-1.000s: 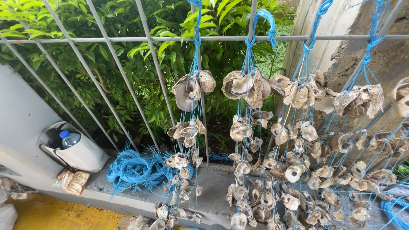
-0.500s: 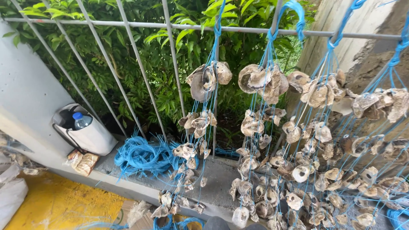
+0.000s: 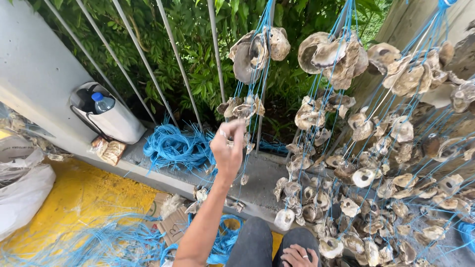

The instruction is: The person is preparing strings of oyster shells, likely for oyster farming spat collection, by stringing them together with blue twine and then gathering them into a sack.

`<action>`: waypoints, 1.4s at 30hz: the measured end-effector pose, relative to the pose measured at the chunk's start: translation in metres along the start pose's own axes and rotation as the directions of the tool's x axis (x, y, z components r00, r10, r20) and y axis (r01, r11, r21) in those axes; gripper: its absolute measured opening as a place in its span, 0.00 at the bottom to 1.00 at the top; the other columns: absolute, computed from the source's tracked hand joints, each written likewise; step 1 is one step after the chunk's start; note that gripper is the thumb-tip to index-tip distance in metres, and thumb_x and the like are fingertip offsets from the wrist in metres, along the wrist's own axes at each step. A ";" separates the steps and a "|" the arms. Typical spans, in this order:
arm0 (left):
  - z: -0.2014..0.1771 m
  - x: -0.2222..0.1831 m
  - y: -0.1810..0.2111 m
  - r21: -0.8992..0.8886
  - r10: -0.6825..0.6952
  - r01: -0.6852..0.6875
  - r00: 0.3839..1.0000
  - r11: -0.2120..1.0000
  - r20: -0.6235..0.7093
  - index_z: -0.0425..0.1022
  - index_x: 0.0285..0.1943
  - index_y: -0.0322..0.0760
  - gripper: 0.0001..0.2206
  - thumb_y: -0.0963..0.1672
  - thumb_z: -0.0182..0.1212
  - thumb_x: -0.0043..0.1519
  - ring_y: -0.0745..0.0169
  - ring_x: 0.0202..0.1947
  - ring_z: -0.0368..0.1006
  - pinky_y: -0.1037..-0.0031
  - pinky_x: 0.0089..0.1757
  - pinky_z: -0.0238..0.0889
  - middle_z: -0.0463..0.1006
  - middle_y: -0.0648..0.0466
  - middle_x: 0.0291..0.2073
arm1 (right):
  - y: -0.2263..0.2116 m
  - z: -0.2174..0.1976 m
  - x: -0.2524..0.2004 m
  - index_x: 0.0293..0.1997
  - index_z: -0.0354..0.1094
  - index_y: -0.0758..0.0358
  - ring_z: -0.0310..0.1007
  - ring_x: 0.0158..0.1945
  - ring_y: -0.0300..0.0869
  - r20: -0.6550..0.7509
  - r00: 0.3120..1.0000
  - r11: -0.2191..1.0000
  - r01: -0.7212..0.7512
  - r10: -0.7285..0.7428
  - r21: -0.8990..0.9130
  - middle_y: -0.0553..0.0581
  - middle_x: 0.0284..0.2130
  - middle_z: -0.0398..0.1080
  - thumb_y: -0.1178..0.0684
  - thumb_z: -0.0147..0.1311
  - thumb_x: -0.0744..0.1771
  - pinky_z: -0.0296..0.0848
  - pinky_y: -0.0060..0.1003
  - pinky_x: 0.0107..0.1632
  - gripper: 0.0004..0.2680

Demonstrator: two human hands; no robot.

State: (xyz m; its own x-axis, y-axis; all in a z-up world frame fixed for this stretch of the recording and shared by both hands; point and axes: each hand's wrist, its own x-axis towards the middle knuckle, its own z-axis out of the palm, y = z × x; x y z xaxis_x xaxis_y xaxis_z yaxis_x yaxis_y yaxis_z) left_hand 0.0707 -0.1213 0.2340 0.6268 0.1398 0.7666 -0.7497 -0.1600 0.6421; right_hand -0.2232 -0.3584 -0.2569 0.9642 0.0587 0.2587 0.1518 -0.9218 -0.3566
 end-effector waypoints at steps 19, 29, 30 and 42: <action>0.047 0.064 0.016 0.494 0.271 -0.296 0.954 0.818 0.124 0.75 0.51 0.38 0.15 0.44 0.72 0.58 0.50 0.45 0.73 0.63 0.43 0.67 0.74 0.50 0.44 | 0.039 0.072 0.003 0.40 0.78 0.34 0.74 0.55 0.29 -0.113 0.994 0.999 0.003 0.002 0.044 0.33 0.42 0.80 0.45 0.43 0.64 0.56 0.38 0.65 0.12; 0.030 0.082 0.061 -0.453 0.006 0.128 0.959 0.882 0.283 0.76 0.51 0.33 0.09 0.41 0.50 0.70 0.77 0.20 0.58 0.81 0.24 0.52 0.65 0.63 0.21 | 0.008 0.026 0.041 0.47 0.71 0.26 0.63 0.63 0.16 0.397 0.854 0.928 -0.230 0.337 -0.293 0.19 0.49 0.73 0.40 0.35 0.67 0.51 0.32 0.74 0.13; 0.018 0.088 0.072 -0.448 0.002 0.131 0.959 0.884 0.283 0.76 0.51 0.33 0.09 0.41 0.50 0.70 0.77 0.20 0.58 0.81 0.24 0.52 0.65 0.63 0.21 | 0.023 0.039 0.037 0.47 0.71 0.26 0.63 0.63 0.16 0.402 0.853 0.930 -0.227 0.334 -0.291 0.19 0.49 0.73 0.40 0.35 0.67 0.51 0.32 0.74 0.13; -0.046 0.084 0.056 -0.391 -0.138 0.252 0.945 0.886 0.296 0.76 0.47 0.29 0.10 0.38 0.45 0.69 0.81 0.19 0.52 0.84 0.22 0.43 0.62 0.65 0.20 | -0.074 -0.110 0.062 0.41 0.80 0.39 0.61 0.63 0.34 0.262 0.954 0.986 -0.161 0.146 0.036 0.37 0.52 0.74 0.45 0.59 0.61 0.44 0.52 0.67 0.09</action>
State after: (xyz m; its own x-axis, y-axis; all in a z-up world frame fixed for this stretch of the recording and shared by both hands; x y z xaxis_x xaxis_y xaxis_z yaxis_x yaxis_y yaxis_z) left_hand 0.0721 -0.0736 0.3341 0.7588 -0.1351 0.6372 -0.5891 0.2751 0.7598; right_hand -0.1986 -0.3285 -0.1153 0.9989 0.0216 -0.0404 0.0023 -0.9048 -0.4259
